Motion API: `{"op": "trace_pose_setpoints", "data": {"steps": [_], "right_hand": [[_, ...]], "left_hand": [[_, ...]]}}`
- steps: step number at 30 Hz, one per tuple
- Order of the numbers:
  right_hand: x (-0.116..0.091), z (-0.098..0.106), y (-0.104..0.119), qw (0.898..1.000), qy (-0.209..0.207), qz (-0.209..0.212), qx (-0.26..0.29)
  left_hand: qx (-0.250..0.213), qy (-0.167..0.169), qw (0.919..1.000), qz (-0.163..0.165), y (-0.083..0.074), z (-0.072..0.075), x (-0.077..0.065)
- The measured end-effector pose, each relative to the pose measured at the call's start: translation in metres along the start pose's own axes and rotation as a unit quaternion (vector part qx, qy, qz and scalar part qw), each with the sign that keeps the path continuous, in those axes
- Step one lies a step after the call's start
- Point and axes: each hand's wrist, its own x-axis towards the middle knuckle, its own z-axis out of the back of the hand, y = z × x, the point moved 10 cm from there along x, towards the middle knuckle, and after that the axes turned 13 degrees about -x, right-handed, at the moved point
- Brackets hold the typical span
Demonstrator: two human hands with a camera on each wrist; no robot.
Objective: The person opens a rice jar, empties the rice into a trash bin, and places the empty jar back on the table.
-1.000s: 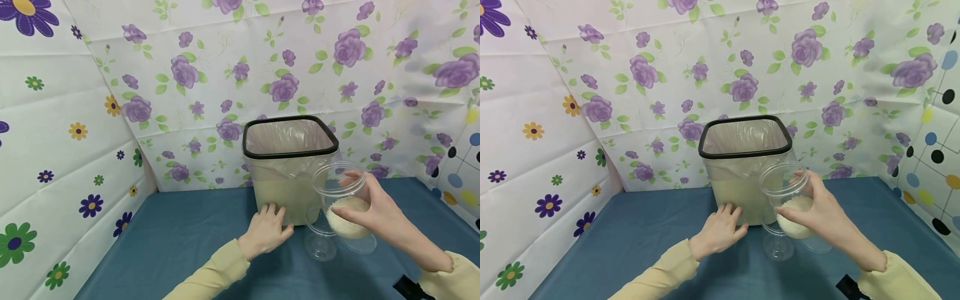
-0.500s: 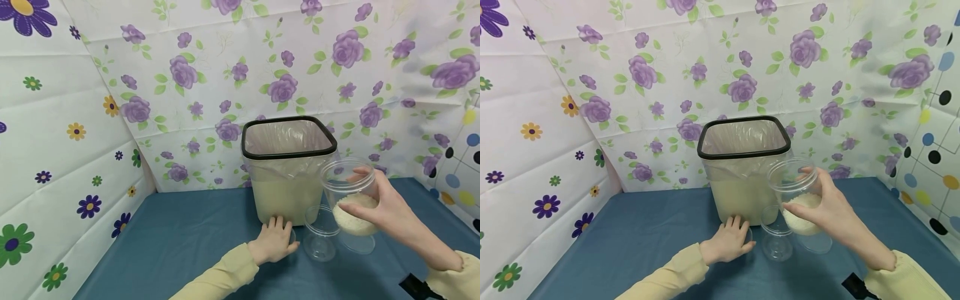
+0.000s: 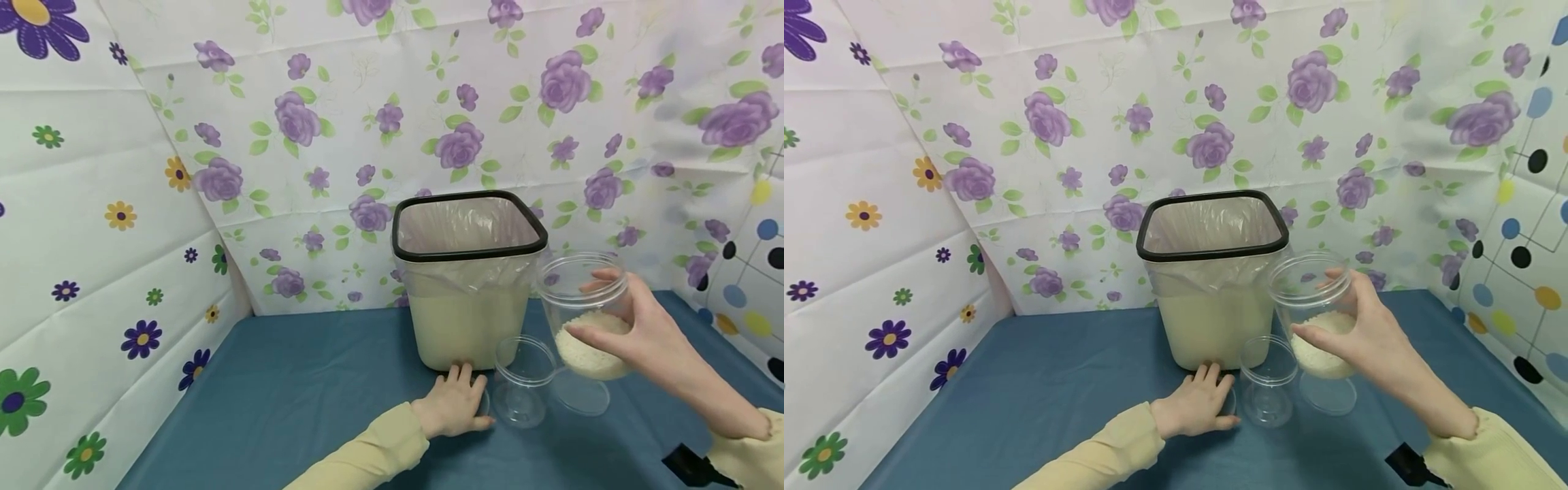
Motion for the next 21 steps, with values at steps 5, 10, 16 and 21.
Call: {"op": "trace_pose_setpoints", "data": {"steps": [5, 10, 16, 21], "right_hand": [[0.000, 0.001, -0.004, 1.000, 0.001, -0.005, 0.002], [-0.001, 0.000, -0.007, 1.000, 0.009, -0.010, 0.011], [-0.002, 0.000, -0.009, 1.000, 0.011, -0.010, 0.025], [-0.002, -0.001, -0.011, 0.999, 0.013, -0.012, 0.031]], "left_hand": [[-0.016, 0.006, 0.9998, -0.010, -0.001, -0.003, 0.002], [-0.020, 0.008, 0.9996, -0.020, -0.002, -0.005, 0.004], [-0.014, 0.008, 0.9993, -0.033, -0.003, -0.009, 0.004], [-0.012, 0.012, 0.9988, -0.046, -0.005, -0.012, 0.003]]}}
